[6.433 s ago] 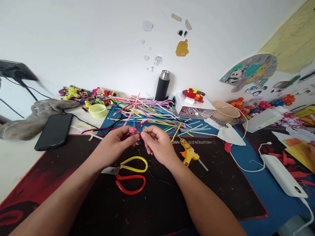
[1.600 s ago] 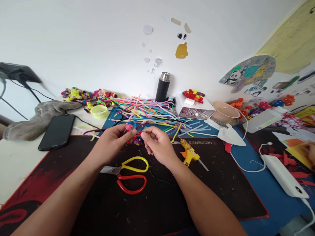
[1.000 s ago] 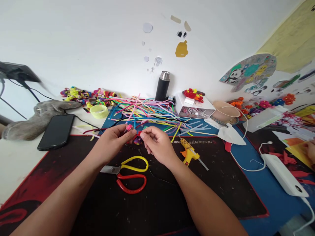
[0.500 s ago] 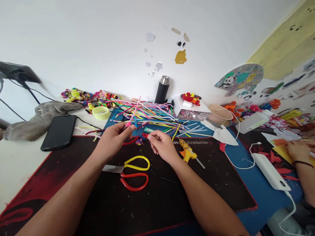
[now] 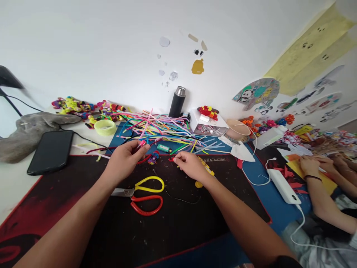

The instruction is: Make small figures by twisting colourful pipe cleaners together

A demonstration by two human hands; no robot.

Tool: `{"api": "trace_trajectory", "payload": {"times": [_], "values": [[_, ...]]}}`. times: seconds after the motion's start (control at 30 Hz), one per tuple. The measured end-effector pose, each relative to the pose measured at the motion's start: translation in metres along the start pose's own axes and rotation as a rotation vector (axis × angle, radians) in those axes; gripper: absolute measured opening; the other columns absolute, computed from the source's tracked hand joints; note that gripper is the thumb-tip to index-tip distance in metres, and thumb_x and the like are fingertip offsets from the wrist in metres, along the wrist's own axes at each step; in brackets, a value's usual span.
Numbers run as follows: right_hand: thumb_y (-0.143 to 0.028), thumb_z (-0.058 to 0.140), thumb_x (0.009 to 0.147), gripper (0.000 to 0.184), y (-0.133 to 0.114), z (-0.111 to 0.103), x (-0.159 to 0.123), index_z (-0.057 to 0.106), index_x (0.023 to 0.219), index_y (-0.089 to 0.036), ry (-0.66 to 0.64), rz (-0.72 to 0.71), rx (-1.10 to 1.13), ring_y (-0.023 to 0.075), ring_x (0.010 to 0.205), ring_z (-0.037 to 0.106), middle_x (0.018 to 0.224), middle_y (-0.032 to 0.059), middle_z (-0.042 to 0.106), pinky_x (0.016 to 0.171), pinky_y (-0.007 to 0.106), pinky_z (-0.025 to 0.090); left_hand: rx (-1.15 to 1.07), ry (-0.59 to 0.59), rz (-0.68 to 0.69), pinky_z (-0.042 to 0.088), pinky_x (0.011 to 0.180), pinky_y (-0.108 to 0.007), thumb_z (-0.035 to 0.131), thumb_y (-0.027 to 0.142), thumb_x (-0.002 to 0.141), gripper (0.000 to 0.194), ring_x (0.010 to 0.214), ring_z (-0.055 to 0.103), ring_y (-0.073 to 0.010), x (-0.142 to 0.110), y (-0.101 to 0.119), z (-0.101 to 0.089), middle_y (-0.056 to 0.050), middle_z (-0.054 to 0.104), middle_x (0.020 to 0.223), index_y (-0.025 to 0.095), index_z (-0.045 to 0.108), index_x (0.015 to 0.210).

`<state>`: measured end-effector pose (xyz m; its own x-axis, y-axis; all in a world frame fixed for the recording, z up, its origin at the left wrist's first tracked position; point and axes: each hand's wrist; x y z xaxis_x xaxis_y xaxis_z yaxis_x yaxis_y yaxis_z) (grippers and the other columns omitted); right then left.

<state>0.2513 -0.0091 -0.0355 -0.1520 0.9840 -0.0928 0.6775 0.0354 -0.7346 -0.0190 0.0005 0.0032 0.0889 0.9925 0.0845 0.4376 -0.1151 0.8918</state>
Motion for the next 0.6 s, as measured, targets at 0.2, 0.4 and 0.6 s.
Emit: {"api": "trace_trajectory", "payload": {"times": [0.2,0.4,0.6], "values": [[-0.035,0.063,0.1,0.02,-0.009,0.002,0.007,0.07,0.087,-0.021,-0.016,0.014,-0.051,0.0162,0.062,0.061,0.066,-0.0021,0.065,0.059,0.027,0.036,-0.016,0.029,-0.01,0.037,0.058,-0.028,0.065,0.063,0.09,0.045,0.058,0.042,-0.0153,0.0,0.002,-0.005,0.003,0.055,0.062,0.021,0.064,0.073],[-0.032,0.063,0.101,0.02,-0.016,0.002,0.012,0.073,0.088,-0.021,-0.049,0.016,-0.128,0.0165,0.061,0.06,0.066,-0.0007,0.068,0.059,0.028,0.034,-0.022,0.04,-0.052,0.036,0.057,-0.028,0.067,0.064,0.087,0.045,0.059,0.046,-0.0164,0.002,0.003,-0.006,0.002,0.057,0.062,0.022,0.062,0.071],[-0.03,0.065,0.1,0.019,-0.018,-0.002,0.016,0.076,0.088,-0.02,-0.05,-0.005,-0.228,0.0174,0.066,0.06,0.073,0.0014,0.07,0.062,0.029,0.033,-0.038,0.016,-0.072,0.036,0.061,-0.028,0.068,0.063,0.088,0.044,0.065,0.049,-0.0169,0.003,-0.005,-0.003,0.003,0.058,0.067,0.021,0.061,0.074]]}}
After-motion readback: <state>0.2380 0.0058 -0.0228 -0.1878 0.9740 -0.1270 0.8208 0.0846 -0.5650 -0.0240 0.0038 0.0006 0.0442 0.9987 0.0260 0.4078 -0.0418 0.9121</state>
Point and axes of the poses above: each hand's wrist, its own x-axis towards the middle knuckle, its own z-axis out of the palm, y = z × x
